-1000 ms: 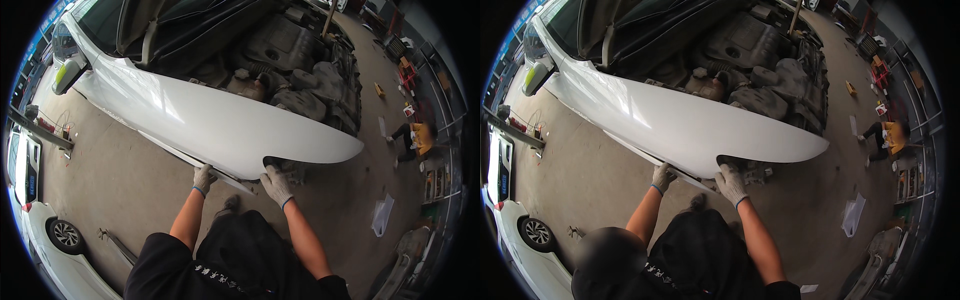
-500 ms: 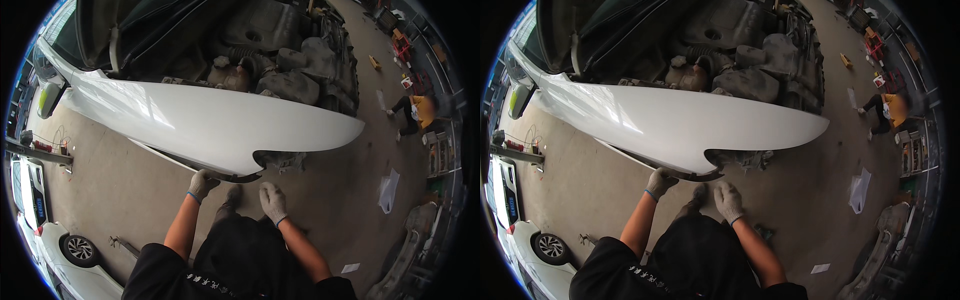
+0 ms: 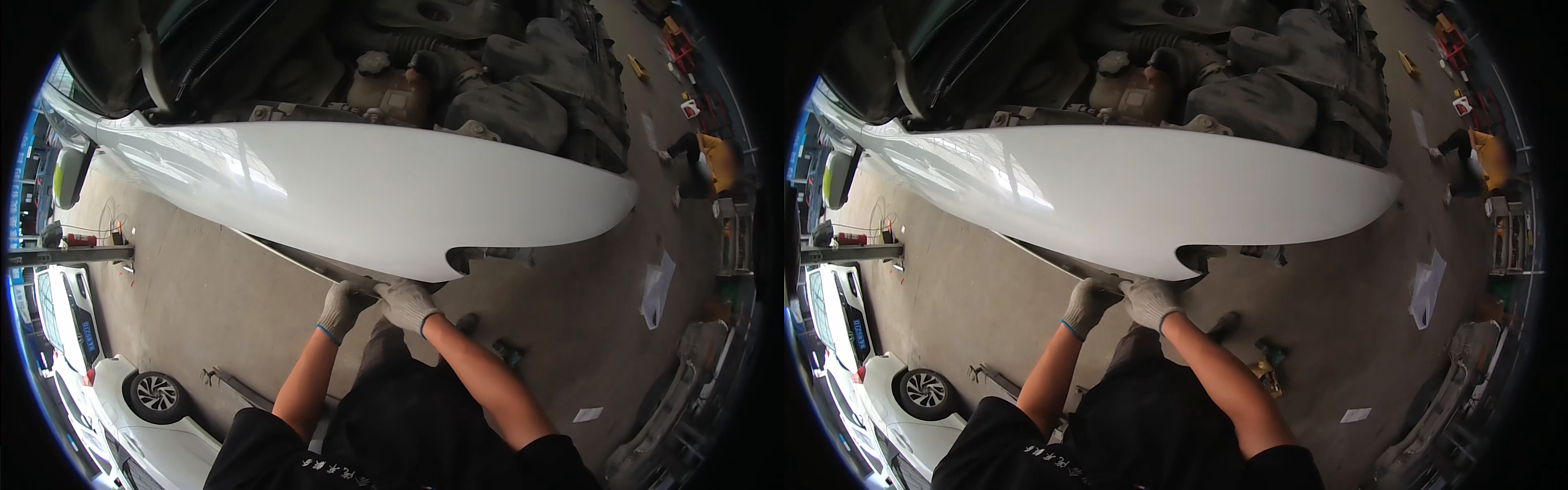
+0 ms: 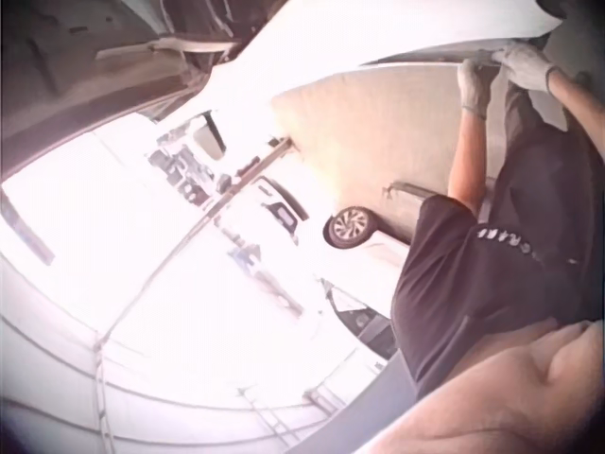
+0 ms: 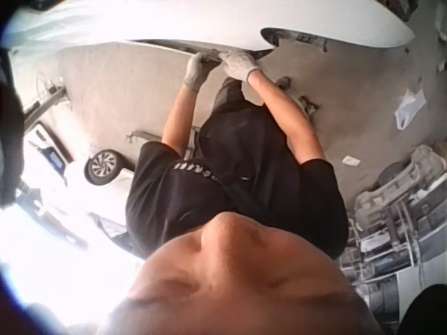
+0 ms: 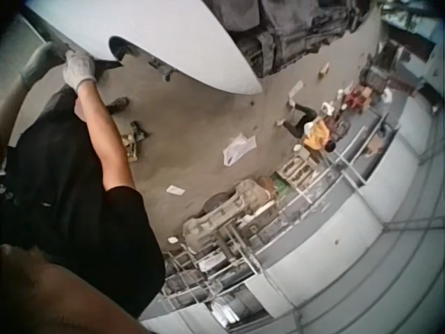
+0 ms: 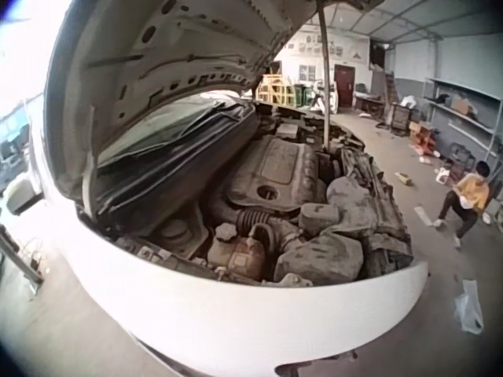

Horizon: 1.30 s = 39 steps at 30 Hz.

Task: The person aligns and secures a white front bumper to a white car, then moves to the floor to work on a headlight assembly, using a screwdriver to tighten screws into the headlight housing.

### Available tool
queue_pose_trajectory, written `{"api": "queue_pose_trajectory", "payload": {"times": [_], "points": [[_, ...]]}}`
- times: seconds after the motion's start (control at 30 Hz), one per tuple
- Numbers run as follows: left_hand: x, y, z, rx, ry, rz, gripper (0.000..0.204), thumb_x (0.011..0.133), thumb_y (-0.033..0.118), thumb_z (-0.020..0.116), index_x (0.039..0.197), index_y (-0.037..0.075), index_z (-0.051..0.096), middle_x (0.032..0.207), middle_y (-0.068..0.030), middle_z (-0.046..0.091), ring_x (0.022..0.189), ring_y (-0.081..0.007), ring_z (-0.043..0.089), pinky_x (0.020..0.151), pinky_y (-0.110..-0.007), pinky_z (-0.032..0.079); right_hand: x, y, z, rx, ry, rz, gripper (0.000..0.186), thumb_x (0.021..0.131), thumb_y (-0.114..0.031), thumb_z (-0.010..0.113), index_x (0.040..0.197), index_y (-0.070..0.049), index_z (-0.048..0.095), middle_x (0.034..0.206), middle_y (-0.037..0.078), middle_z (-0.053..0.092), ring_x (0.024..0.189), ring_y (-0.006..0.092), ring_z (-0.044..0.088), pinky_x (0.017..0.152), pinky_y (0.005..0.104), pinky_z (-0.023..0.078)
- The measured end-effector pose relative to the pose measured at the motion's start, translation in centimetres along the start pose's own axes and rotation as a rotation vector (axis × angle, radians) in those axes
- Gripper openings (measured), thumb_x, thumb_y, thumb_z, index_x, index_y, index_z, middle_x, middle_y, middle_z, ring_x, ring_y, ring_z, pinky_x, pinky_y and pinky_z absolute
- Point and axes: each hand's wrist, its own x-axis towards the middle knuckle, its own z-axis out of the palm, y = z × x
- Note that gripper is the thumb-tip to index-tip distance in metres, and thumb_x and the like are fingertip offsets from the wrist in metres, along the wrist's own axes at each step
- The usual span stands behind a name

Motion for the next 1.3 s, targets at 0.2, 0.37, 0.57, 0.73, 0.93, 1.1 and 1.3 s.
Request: {"api": "queue_pose_trajectory", "payload": {"times": [0.2, 0.37, 0.57, 0.73, 0.93, 1.1, 1.3], "points": [[0.1, 1.0, 0.9, -0.220, 0.032, -0.093, 0.030, 0.090, 0.004, 0.059, 0.118, -0.007, 0.066, 0.116, -0.0178, 0.069, 0.109, -0.0303, 0.068, 0.096, -0.045, 0.058, 1.2, 0.7, 0.8, -0.013, 0.019, 0.056, 0.034, 0.089, -0.030, 0.062, 0.111, -0.004, 0.065, 0.101, 0.020, 0.070, 0.095, 0.0379, 0.067, 0.087, 0.0515, 0.052], [0.0, 1.5, 1.7, -0.275, 0.098, -0.145, 0.039, 0.089, 0.010, 0.050, 0.120, -0.008, 0.064, 0.116, -0.0214, 0.068, 0.110, -0.0352, 0.067, 0.097, -0.048, 0.057, 1.1, 0.5, 0.6, 0.090, 0.081, 0.069, 0.039, 0.089, -0.029, 0.063, 0.118, -0.003, 0.062, 0.101, 0.020, 0.071, 0.100, 0.0373, 0.067, 0.089, 0.0510, 0.051], [-0.1, 0.7, -0.2, 0.643, 0.094, 0.132, 0.052, 0.088, 0.029, 0.072, 0.128, -0.001, 0.057, 0.109, -0.0210, 0.069, 0.095, -0.0280, 0.071, 0.079, -0.037, 0.061, -1.7, 1.2, 2.7, -0.121, 0.123, 0.070, 0.036, 0.094, -0.026, 0.058, 0.123, -0.006, 0.054, 0.104, 0.021, 0.068, 0.093, 0.0383, 0.067, 0.081, 0.0513, 0.055], [-4.0, 8.9, 2.8, 1.310, 0.937, 0.417, 0.085, 0.080, 0.036, 0.080, 0.146, 0.001, 0.040, 0.132, -0.0284, 0.055, 0.132, -0.0421, 0.047, 0.110, -0.050, 0.039, -2.0, 0.0, 4.6, -0.117, 0.207, 0.176, 0.027, 0.095, -0.023, 0.055, 0.118, -0.008, 0.057, 0.105, 0.016, 0.069, 0.093, 0.0336, 0.068, 0.075, 0.0497, 0.055], [-1.1, 13.5, 1.1, 2.018, 0.363, 0.312, 0.042, 0.088, 0.032, 0.065, 0.119, 0.004, 0.068, 0.131, -0.0144, 0.063, 0.134, -0.0384, 0.047, 0.114, -0.062, 0.028, -1.8, -1.1, 4.0, -0.330, 0.096, 0.150, 0.014, 0.094, -0.017, 0.053, 0.101, -0.010, 0.063, 0.091, 0.008, 0.072, 0.087, 0.0232, 0.070, 0.070, 0.0404, 0.054], [1.5, 14.5, -0.4, 1.903, 0.229, 0.198, 0.033, 0.092, 0.024, 0.055, 0.116, 0.008, 0.070, 0.120, -0.0198, 0.069, 0.119, -0.0388, 0.060, 0.103, -0.054, 0.042, -1.6, -1.1, 3.5, -0.251, 0.097, 0.168, 0.016, 0.094, -0.020, 0.055, 0.103, -0.011, 0.064, 0.092, 0.007, 0.072, 0.088, 0.0229, 0.069, 0.072, 0.0395, 0.054], [1.6, 15.3, -0.1, 1.537, 0.240, 0.164, 0.035, 0.087, 0.022, 0.056, 0.115, 0.005, 0.069, 0.112, -0.0238, 0.070, 0.106, -0.0451, 0.063, 0.091, -0.051, 0.049, -1.5, -1.0, 2.4, -0.260, 0.083, 0.180, 0.017, 0.094, -0.021, 0.055, 0.103, -0.011, 0.064, 0.097, 0.006, 0.071, 0.092, 0.0223, 0.068, 0.073, 0.0397, 0.053]]}}
